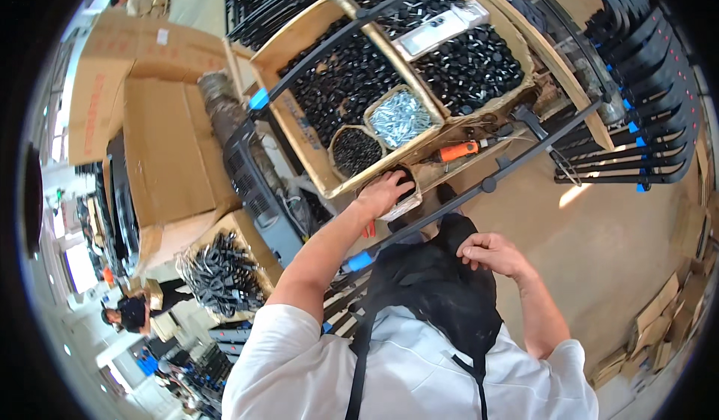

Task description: Assemble structural components of exercise equipment using a power drill and hand tools.

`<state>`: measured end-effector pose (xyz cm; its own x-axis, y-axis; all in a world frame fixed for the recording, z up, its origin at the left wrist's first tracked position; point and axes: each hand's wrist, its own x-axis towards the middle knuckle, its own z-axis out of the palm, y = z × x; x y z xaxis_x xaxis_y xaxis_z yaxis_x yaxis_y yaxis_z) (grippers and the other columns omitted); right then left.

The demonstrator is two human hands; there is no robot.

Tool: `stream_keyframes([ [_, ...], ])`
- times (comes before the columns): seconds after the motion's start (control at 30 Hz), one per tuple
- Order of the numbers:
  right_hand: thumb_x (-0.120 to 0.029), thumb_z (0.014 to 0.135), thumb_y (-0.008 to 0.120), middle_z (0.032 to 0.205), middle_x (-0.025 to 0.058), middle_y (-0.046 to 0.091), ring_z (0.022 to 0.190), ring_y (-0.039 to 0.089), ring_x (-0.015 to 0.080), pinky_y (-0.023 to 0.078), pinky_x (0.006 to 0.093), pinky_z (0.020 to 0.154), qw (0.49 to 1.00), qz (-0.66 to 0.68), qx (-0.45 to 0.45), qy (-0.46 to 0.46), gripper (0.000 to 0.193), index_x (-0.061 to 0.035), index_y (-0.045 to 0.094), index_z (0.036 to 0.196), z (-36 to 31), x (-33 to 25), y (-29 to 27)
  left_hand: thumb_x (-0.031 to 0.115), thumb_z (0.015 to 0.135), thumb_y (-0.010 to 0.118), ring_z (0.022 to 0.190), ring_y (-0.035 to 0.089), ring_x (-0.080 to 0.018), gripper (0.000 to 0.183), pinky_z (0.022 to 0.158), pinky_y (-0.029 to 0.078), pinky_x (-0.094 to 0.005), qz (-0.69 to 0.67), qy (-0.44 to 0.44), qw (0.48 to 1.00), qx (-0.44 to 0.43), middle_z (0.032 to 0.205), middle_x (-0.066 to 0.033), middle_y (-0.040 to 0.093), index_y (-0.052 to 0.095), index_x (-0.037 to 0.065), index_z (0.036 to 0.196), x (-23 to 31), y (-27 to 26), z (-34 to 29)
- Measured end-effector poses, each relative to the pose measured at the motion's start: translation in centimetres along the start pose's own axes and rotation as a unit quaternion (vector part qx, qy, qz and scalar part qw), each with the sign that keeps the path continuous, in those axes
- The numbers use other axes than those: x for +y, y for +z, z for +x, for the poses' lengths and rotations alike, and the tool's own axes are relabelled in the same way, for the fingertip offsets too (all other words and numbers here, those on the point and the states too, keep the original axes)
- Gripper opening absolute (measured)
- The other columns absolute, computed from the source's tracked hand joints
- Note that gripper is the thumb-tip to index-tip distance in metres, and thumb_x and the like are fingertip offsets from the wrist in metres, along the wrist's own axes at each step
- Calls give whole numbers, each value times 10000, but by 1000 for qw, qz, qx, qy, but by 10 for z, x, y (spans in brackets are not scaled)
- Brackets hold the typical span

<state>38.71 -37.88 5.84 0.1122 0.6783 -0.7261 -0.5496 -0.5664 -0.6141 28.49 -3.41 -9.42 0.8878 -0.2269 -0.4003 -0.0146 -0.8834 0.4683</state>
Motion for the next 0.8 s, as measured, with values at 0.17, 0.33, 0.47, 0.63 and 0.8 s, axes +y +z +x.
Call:
stream_keyframes([
  [0.17,-327,1019,653,860,6,698,720,641,83,474,247,587,980,80,176,54,276,-64,731,991,63,61,-23,86,979,518,1339,539,-374,380,1101,473,-502,45,-2,993,-107,1368,-170,536,583,194,1337,-5,6,16],
  [0.33,-288,986,668,759,13,652,658,651,117,487,268,544,947,170,262,-76,254,-40,680,930,177,68,-43,131,988,572,1206,620,-400,300,1035,503,-501,-18,-41,988,-151,1192,-193,616,602,124,1287,-19,13,13],
  [0.47,-251,951,702,738,45,655,620,667,174,569,315,556,875,319,355,-81,240,-11,689,949,245,44,-54,160,993,595,1190,632,-390,231,1024,497,-459,-192,-133,972,-42,1146,-193,660,634,85,1208,-25,11,16],
  [0.63,-212,951,706,929,89,705,648,655,185,603,360,553,858,298,417,36,223,-24,719,1070,297,21,-71,221,1052,552,732,571,-165,152,669,470,-311,-496,-292,818,-26,857,-33,590,620,86,1055,-47,37,19],
  [0.8,-207,906,755,865,57,695,717,674,189,588,335,529,768,352,527,-94,317,-1,675,1135,297,36,-71,304,1086,574,670,473,-99,189,600,385,-260,-676,-328,657,-59,839,26,551,622,123,1066,-31,21,22],
])
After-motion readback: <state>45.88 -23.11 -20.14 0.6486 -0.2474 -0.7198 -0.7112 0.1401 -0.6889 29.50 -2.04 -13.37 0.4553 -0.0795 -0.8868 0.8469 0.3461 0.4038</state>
